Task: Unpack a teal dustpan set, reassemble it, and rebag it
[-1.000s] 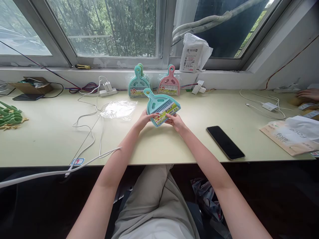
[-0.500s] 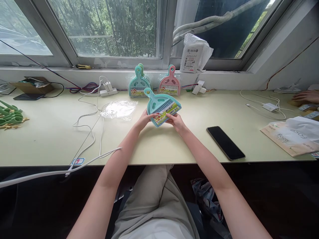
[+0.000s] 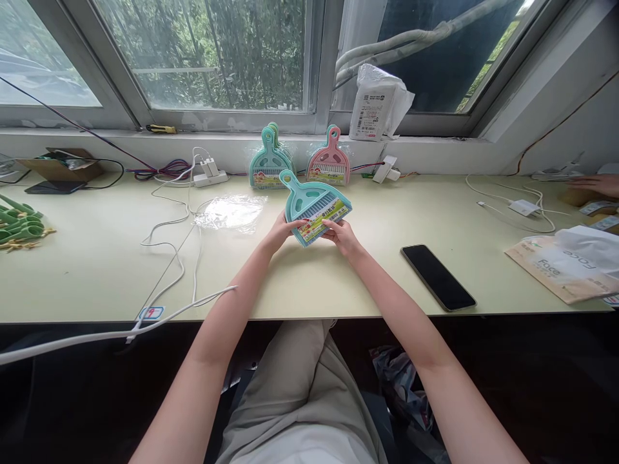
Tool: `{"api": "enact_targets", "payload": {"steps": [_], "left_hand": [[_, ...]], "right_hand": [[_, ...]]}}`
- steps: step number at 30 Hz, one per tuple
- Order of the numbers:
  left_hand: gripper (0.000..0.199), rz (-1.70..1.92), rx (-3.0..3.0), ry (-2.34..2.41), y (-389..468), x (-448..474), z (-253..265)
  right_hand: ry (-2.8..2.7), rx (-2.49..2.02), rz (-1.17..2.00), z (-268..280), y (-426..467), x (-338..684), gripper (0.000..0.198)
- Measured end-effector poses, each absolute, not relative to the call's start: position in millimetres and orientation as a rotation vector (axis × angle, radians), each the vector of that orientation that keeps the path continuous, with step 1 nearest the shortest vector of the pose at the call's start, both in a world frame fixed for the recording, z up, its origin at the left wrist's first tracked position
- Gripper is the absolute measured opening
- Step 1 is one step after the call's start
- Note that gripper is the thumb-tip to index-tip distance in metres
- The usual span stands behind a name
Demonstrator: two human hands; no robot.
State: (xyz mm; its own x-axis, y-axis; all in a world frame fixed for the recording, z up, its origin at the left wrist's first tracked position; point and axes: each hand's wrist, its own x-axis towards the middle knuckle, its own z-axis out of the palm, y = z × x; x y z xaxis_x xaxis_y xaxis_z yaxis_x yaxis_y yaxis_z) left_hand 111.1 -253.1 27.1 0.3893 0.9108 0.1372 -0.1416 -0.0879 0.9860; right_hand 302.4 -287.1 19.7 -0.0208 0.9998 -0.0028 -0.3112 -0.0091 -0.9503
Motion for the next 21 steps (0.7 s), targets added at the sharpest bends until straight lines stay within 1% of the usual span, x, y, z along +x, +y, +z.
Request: {"api": "enact_targets", "payload": {"steps": [6,14,21], "left_hand": [[0.061,1.056,1.360,0.741,-250.6,112.4,21.8],[0.063,1.038,1.358,0.720,-255.6,114.5,28.0],[0.060,1.019,1.380,0.743,-255.0,114.0,25.1]], "right_hand": [[-1.037,-1.022,1.332,19.2,-286.0,304.2,0.029],[-0.972,-1.024,1.322,14.4,-283.0,303.2,0.025],[-0.913,-1.035,1.336,15.6,-284.0,301.7,0.022]]}}
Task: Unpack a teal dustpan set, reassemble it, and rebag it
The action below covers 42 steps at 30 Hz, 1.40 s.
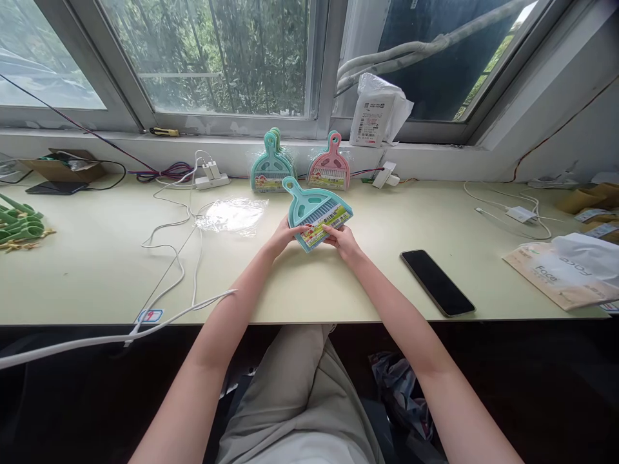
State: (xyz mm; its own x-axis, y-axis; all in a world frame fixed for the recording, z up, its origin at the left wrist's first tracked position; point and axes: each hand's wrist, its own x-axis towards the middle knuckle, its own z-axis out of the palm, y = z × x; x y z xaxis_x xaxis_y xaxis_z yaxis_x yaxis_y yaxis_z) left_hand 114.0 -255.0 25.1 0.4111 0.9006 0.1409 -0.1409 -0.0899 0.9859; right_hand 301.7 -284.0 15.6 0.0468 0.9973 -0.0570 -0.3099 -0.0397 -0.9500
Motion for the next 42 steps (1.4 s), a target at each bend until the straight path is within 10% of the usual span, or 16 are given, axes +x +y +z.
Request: {"api": "enact_targets", "payload": {"steps": [17,23,27,42], "left_hand": [[0.051,0.898,1.416,0.846,-248,100,30],[0.055,1.496,1.771,1.663,-232,66,28],[0.060,1.231,1.908,2.075,-223,41,17],[0.033,1.226,2.293,1.940,-242,57,29]], "right_hand": [[-0.853,-1.007,1.350,16,-281,302,0.016],[-0.882,-0.994,1.386,16,-282,305,0.022],[-0.855,-1.022,1.365,16,-282,307,0.021],[-0.745,-1.140,1.327,10,-273,317,0.021]]}}
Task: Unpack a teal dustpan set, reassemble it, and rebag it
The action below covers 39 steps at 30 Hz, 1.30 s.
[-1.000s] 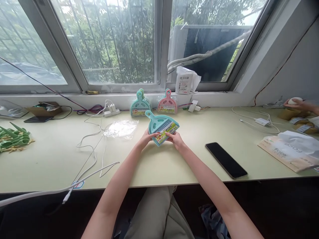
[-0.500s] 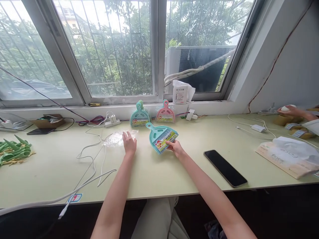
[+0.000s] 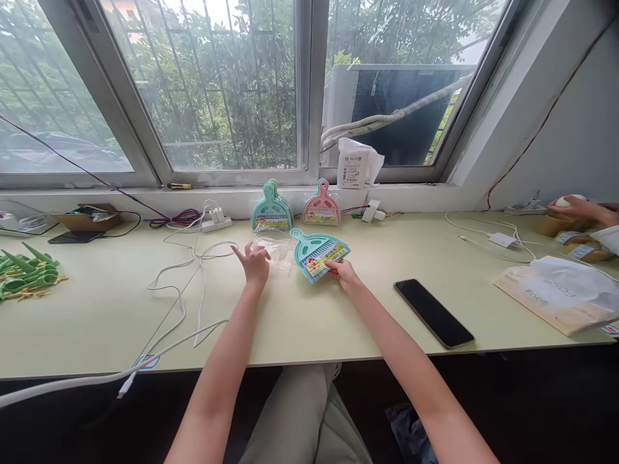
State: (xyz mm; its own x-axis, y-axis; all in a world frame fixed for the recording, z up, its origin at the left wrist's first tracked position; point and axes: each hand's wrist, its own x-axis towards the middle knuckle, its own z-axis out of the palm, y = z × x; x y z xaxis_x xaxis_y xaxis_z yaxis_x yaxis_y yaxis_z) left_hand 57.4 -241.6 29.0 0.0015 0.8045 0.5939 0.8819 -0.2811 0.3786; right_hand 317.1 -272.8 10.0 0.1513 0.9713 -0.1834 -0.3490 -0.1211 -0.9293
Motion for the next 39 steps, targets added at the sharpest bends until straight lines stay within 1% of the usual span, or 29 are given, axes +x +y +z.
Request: {"api": "enact_targets", "payload": {"steps": [4,6,8,10,13,15,19,23,29,32,36,39], "left_hand": [[0.031,-1.245,-2.136,-1.909,-235,59,24],[0.033,-1.205,-2.200,-1.890,-233,65,20],[0.041,-1.057,-2.308,-1.858,-232,71,16],[0.044,-0.853,-2.365,-1.906,-233,76,14],[0.055,-0.612,-2.260,-2.099,-234,77,15],[0.059,-0.576,-2.144,-2.165,-235,75,19],[0.057,-0.657,-2.014,-2.194,-235,69,27],[0.056,-0.724,-1.972,-2.210,-236,66,28],[0.052,-0.815,-2.237,-1.990,-237,73,23],[0.052,-1.022,-2.421,-1.831,-239,82,19],[0.058,-1.343,-2.632,-1.515,-241,91,17],[0.053,-1.443,-2.696,-1.376,-245,95,21]], "right_hand": [[-0.769,-1.147,1.371,9,-272,319,0.024],[-0.788,-1.155,1.401,9,-271,320,0.025],[-0.803,-1.171,1.425,10,-272,320,0.025],[-0.819,-1.191,1.438,11,-274,321,0.023],[-0.861,-1.202,1.468,15,-277,321,0.021],[-0.892,-1.205,1.488,17,-277,322,0.020],[-0.937,-1.223,1.505,18,-276,325,0.019],[-0.994,-1.235,1.522,19,-275,327,0.021],[-0.934,-1.216,1.445,19,-277,325,0.022],[-0.945,-1.195,1.421,19,-279,322,0.022],[-1.044,-1.140,1.438,20,-283,312,0.023],[-1.005,-1.107,1.415,19,-284,306,0.022]]}}
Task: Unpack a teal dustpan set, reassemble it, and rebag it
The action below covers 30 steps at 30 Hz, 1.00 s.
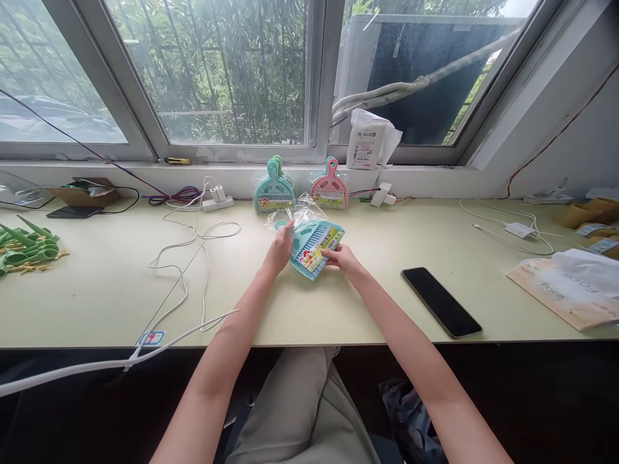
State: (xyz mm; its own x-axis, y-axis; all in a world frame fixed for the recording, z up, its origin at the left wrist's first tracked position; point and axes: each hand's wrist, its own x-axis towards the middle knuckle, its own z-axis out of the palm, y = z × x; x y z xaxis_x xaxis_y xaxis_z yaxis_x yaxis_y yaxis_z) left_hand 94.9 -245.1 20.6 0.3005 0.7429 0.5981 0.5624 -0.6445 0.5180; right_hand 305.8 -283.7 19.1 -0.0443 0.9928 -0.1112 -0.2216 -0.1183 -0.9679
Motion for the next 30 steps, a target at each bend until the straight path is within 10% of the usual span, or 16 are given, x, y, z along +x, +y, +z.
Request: {"api": "enact_targets", "payload": {"steps": [9,30], "left_hand": [[0.087,1.730,1.664,1.184,-245,102,33],[0.050,1.128,1.120,0.634,-248,122,25]], "right_hand": [[-0.766,-0.980,1.298,24,-284,313,0.020],[-0.779,-0.938,1.154,21,-284,301,0.036]]}}
